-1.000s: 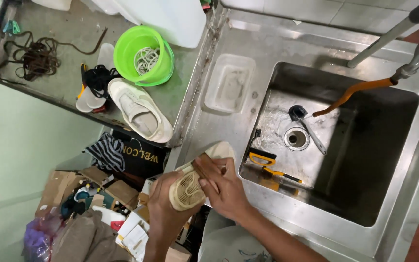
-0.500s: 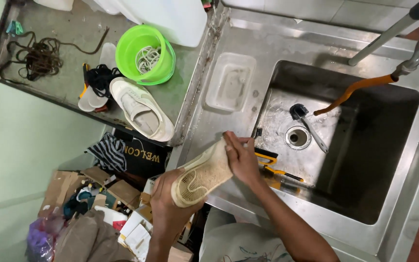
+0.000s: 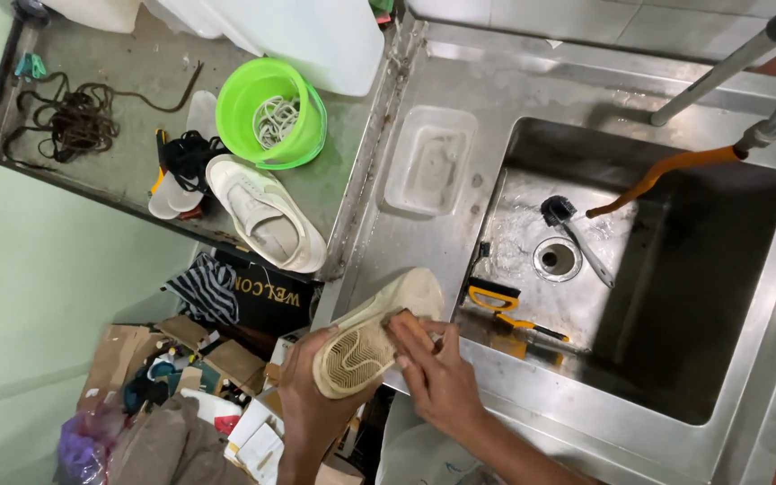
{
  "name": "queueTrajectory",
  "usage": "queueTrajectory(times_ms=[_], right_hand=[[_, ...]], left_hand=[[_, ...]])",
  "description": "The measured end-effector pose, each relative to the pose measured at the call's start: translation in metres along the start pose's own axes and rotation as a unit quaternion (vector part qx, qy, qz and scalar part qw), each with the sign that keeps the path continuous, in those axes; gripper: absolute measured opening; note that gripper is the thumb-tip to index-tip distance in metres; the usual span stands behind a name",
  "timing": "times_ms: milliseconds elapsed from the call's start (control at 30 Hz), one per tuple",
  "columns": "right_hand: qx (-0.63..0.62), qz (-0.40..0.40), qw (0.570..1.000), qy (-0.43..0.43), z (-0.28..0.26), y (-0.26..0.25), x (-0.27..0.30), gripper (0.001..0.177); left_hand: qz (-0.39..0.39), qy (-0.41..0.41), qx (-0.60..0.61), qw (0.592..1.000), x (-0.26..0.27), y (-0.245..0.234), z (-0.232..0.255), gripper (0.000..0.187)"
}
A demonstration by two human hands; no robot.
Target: The person removes the laces from a white sneaker and places them in a green bucket. They then scrub the shoe's sole with a sponge under running water in a stainless steel sink. Another person briefly appears to rinse the bucket.
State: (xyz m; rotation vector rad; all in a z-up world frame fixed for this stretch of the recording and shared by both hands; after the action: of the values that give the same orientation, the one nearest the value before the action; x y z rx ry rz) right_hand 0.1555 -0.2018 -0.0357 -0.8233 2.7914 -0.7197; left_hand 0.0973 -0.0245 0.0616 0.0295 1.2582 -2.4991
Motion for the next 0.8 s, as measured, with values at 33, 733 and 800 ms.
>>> queueTrajectory(times_ms=[33,733,800], right_hand=[[-0.005,-0.002,1.0,0.006,0.012,0.002,-0.009,0.052],[-0.004,0.072,0.997,0.01,0.059,0.004,0.006,0.054],[0.005,0.048,0.998,0.046,0.076,0.009,-0.007,0.055]], left_hand=[[0.009,0.0,0.003,1.0,0.002,-0.001,0.001,0.087],[0.006,-0.007,0.028,1.0,-0.004,-0.003,-0.002,0.089],[0.004,0.003,0.016,1.0,0.005,-0.005,0.005,0.085]])
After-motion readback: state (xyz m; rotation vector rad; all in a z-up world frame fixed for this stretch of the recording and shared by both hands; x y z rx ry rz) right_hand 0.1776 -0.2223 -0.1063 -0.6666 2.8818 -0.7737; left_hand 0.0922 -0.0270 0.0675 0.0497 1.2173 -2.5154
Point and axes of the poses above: each hand's wrist, its own x-axis away from the middle knuckle, its own y-axis out of the palm, z = x × y, the point moved 9 cm from there along -x, towards the middle knuckle, and after that the axes turned 4 degrees about -z, right-handed, at the moved point
